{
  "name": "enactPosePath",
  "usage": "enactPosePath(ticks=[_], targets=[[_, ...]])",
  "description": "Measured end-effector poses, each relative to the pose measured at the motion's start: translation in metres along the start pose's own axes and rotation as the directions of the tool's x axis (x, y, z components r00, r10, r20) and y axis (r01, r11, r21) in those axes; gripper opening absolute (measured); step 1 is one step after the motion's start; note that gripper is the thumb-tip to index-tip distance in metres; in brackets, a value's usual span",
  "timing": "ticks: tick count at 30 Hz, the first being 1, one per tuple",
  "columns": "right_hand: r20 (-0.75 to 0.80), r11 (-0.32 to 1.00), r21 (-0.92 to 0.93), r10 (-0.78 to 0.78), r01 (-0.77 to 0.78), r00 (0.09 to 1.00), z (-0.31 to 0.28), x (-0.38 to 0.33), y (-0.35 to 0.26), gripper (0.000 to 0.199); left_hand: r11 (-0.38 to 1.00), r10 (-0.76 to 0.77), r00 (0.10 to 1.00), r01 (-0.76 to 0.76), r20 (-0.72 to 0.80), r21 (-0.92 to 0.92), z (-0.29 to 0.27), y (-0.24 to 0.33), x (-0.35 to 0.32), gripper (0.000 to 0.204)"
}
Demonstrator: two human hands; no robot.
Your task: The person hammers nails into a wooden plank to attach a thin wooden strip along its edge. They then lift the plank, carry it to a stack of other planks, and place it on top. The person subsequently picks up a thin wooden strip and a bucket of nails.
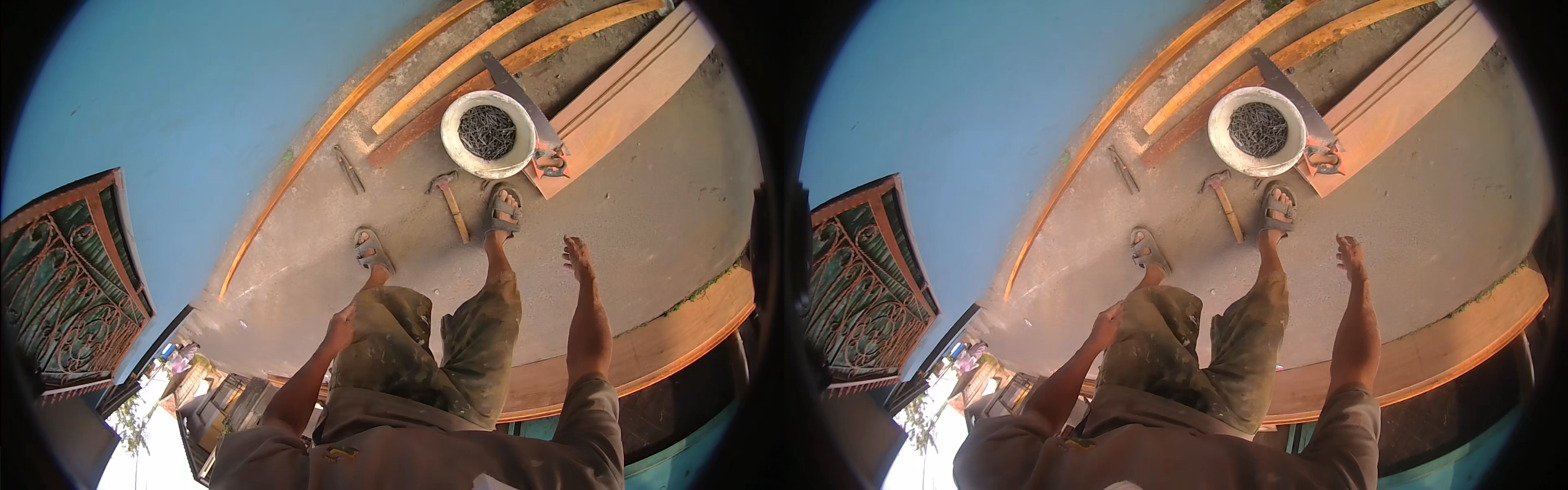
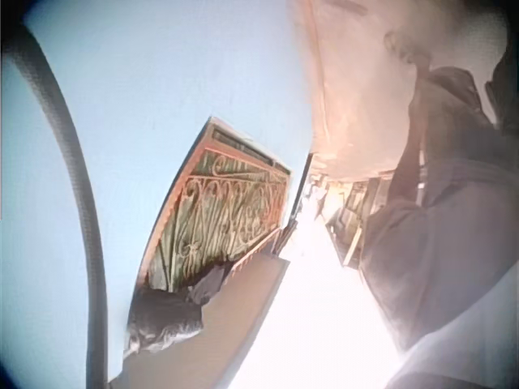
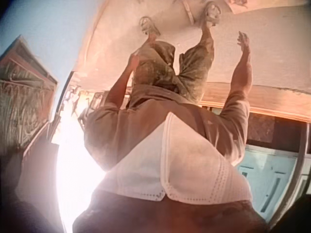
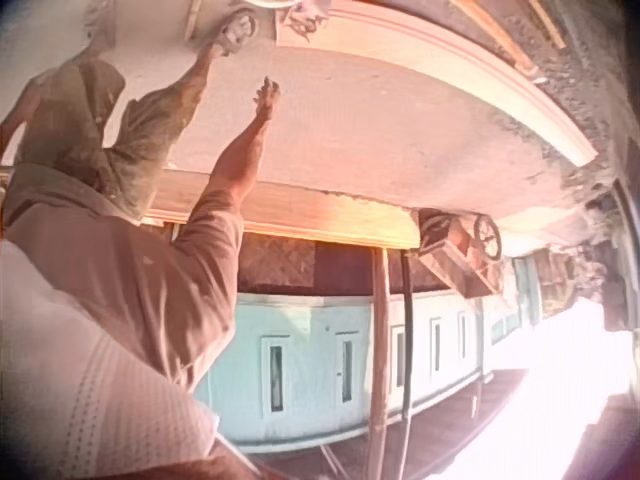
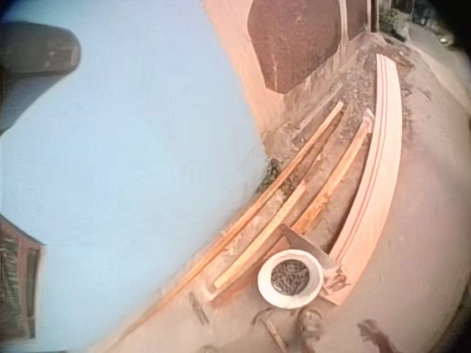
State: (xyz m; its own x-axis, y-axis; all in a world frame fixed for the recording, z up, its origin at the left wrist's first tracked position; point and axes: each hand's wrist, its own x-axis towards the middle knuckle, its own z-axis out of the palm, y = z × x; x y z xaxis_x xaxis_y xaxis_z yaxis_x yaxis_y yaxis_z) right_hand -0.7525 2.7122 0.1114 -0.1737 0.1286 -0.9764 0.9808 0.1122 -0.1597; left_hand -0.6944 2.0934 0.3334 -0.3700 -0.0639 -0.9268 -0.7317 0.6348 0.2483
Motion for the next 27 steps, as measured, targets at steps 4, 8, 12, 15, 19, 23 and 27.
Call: enactPosePath(ticks=[4,8,12,15,19,23,27], targets=[[-0.092,0.989,0.141,-0.022,0.034,0.996,0.003,0.137,0.000,0.083,0.840,-0.315,0.940,0.339,0.126,-0.424,0.074,0.076,0.097,0.054],[-0.212,0.854,0.504,-0.019,0.126,0.977,0.030,0.220,-0.030,0.092,0.984,0.142,0.989,-0.145,0.038,0.103,0.118,0.081,0.241,0.057],[-0.329,0.905,-0.100,-0.423,0.414,0.845,0.029,0.268,-0.001,0.069,0.987,0.119,0.971,-0.093,-0.207,0.132,0.120,0.096,0.348,0.054],[-0.259,0.966,0.232,-0.052,0.114,0.965,-0.003,0.273,0.033,0.078,0.996,0.067,0.994,-0.071,-0.084,-0.049,0.133,0.082,0.358,0.052],[-0.306,0.935,0.290,-0.113,0.206,0.945,0.014,0.185,0.015,0.094,0.994,-0.009,0.996,0.018,0.089,-0.108,0.150,0.029,0.305,0.052],[-0.347,0.921,0.359,-0.020,0.153,0.938,-0.024,0.103,0.036,0.092,0.991,0.007,0.990,0.012,0.141,-0.134,0.148,0.003,0.274,0.053],[-0.260,0.882,0.451,-0.017,0.137,0.965,-0.037,0.025,0.041,0.051,0.997,0.071,0.997,-0.070,0.033,-0.044,0.120,0.019,0.308,0.058]])
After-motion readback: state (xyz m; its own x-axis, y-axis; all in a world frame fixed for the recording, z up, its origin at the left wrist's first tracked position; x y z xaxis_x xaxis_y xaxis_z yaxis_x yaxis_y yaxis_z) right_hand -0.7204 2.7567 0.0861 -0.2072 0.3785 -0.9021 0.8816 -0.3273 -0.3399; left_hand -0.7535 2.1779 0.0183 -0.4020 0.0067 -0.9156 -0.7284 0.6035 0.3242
